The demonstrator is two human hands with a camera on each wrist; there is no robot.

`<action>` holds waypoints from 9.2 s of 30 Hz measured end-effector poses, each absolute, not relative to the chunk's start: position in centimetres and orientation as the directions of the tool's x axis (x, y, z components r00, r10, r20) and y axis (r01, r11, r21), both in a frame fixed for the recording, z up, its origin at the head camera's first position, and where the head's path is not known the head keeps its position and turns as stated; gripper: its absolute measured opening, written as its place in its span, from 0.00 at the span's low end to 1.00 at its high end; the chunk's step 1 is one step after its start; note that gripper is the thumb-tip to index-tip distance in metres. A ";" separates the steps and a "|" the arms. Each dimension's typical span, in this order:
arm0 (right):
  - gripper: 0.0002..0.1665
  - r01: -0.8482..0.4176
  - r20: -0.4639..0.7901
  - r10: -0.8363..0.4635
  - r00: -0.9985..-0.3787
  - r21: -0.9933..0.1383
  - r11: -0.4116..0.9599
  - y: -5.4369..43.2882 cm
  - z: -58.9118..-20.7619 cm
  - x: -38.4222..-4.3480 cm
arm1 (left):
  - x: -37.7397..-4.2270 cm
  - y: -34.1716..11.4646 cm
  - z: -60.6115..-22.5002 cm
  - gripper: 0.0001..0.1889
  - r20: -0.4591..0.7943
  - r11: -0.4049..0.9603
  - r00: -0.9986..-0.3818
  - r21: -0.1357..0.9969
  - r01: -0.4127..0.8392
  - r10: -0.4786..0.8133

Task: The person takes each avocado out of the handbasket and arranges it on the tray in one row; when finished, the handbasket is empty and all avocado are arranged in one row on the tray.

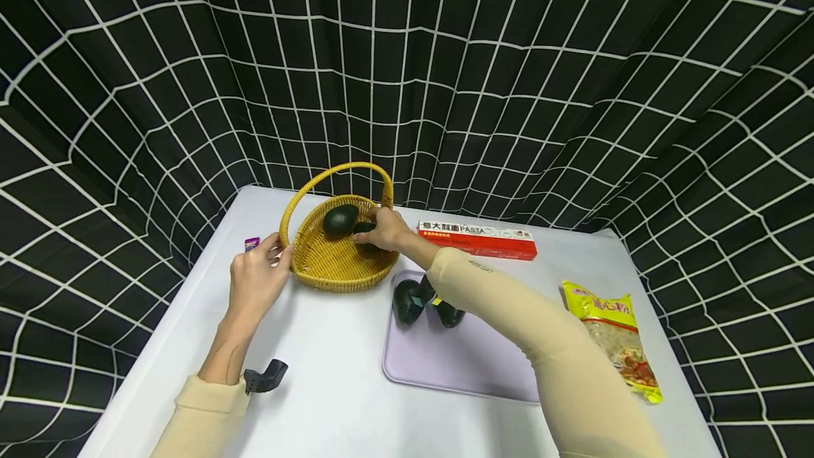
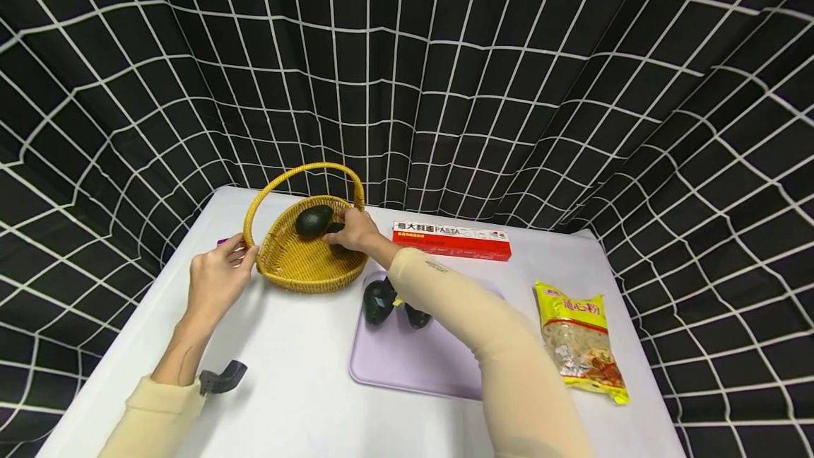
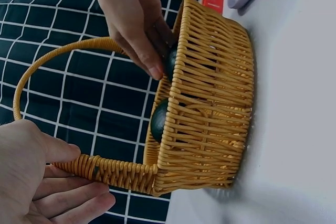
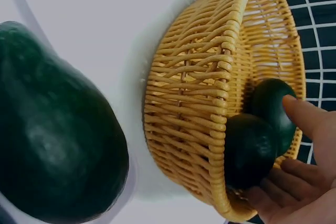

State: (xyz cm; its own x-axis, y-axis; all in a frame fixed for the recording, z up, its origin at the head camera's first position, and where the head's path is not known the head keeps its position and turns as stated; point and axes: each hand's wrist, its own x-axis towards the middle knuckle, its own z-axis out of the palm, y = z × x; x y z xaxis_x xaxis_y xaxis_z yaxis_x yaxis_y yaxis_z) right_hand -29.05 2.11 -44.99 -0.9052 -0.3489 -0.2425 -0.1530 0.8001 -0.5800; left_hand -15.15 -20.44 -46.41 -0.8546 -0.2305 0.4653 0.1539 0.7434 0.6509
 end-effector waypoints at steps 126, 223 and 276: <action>0.37 0.279 -0.375 0.021 -0.927 -0.648 0.708 25.2 -44.6 -18.0 | -15.0 -20.4 -46.1 0.18 0.464 0.723 -0.851 0.672 0.158 -0.246; 0.51 -0.177 -0.135 -0.382 -0.914 -0.715 0.677 4.6 -40.6 -26.6 | -15.0 -20.5 -46.1 0.18 0.464 0.738 -0.851 0.659 0.145 -0.247; 0.30 -0.146 -0.200 -0.340 -0.919 -0.628 0.764 -3.5 -46.0 -28.3 | -15.0 -20.4 -46.4 0.17 0.476 0.743 -0.848 0.650 0.160 -0.235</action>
State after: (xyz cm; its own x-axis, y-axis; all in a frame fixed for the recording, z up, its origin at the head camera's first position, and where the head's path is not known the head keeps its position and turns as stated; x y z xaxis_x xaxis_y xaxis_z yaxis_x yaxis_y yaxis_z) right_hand -28.35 -3.47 -46.01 -0.9188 -0.3401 -0.2003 -0.1460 0.7643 -0.6282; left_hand -15.02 -20.43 -46.40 -0.8476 -0.2347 0.4760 0.1595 0.7427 0.6503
